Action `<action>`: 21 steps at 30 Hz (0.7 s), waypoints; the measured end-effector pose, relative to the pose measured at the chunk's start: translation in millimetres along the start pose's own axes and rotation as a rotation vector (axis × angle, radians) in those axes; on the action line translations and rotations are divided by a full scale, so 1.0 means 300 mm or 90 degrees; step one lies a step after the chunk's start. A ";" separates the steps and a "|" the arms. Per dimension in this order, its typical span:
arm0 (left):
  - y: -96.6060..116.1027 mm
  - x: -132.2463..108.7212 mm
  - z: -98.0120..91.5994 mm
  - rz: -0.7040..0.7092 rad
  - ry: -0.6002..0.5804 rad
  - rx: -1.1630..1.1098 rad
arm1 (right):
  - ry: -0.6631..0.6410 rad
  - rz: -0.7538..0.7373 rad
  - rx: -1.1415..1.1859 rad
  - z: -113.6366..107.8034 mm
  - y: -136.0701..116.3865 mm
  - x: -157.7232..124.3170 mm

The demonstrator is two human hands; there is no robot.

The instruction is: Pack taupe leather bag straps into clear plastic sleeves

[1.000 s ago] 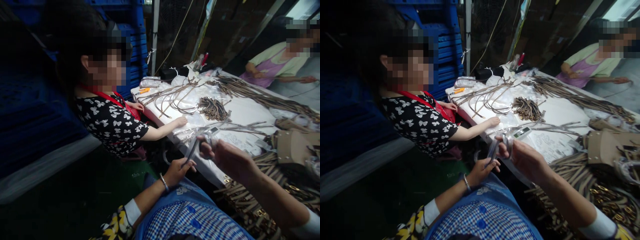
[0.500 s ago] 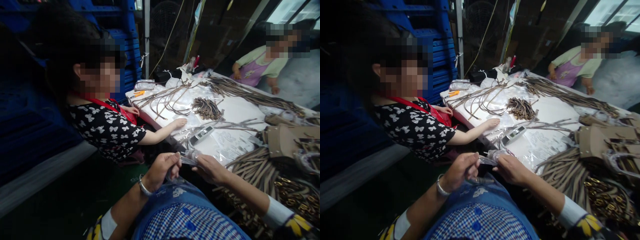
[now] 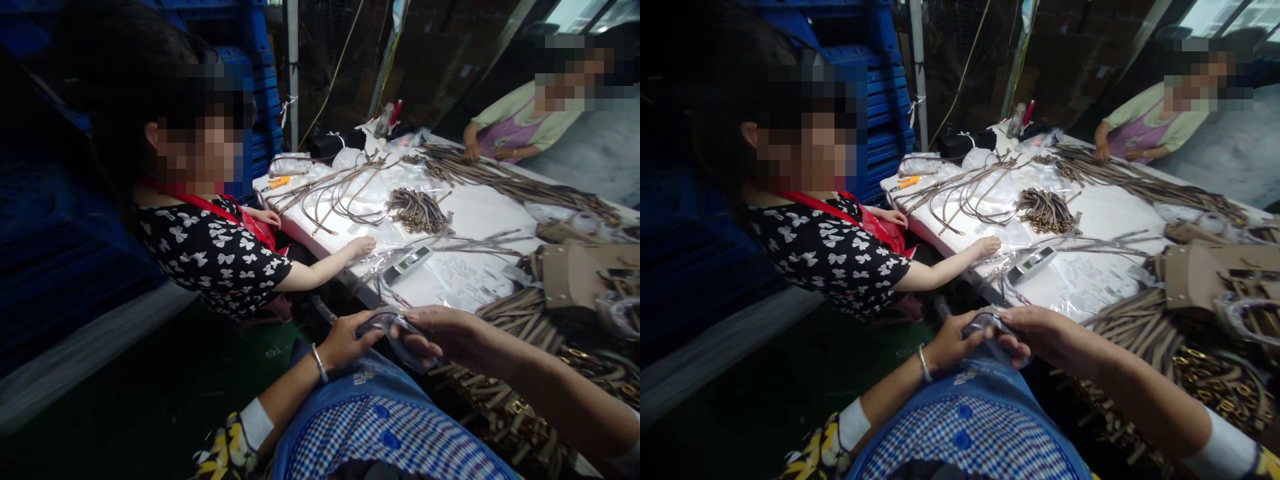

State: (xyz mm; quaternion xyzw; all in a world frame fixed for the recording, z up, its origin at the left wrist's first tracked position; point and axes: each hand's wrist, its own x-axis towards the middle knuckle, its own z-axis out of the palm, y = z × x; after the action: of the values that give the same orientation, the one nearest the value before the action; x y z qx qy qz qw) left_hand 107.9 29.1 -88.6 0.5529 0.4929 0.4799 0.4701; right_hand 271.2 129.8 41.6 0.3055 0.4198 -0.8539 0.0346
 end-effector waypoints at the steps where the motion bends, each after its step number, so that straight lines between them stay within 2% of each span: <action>1: -0.024 0.006 0.010 -0.013 0.001 -0.014 | 0.005 -0.019 0.016 0.004 -0.016 -0.012; 3: -0.062 0.019 0.020 -0.019 0.001 -0.057 | 0.050 -0.086 0.034 0.000 -0.045 -0.033; 7: -0.069 0.028 0.036 -0.050 0.005 -0.221 | 0.239 -0.320 0.002 -0.026 -0.078 -0.036; 11: 0.000 0.028 0.055 -0.107 -0.001 -0.325 | 0.410 -0.588 -0.158 -0.060 -0.070 0.027; 14: 0.072 0.023 0.049 -0.142 -0.027 -0.313 | 0.519 -0.711 -0.403 -0.124 -0.036 0.073; 16: 0.120 0.017 0.030 -0.150 -0.023 -0.304 | 0.525 -0.716 -0.645 -0.184 -0.002 0.089; 18: 0.161 0.012 0.004 -0.156 -0.020 -0.313 | 0.467 -0.686 -0.866 -0.244 0.039 0.097; 21: 0.200 0.009 -0.036 -0.181 -0.032 -0.346 | 0.349 -0.596 -1.024 -0.301 0.099 0.100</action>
State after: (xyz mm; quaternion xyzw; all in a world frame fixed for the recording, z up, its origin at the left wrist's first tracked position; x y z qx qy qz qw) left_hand 102.8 28.1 -27.8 0.3444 0.4072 0.5099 0.6750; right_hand 300.8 183.1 -37.2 0.1811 0.9510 -0.1381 -0.2091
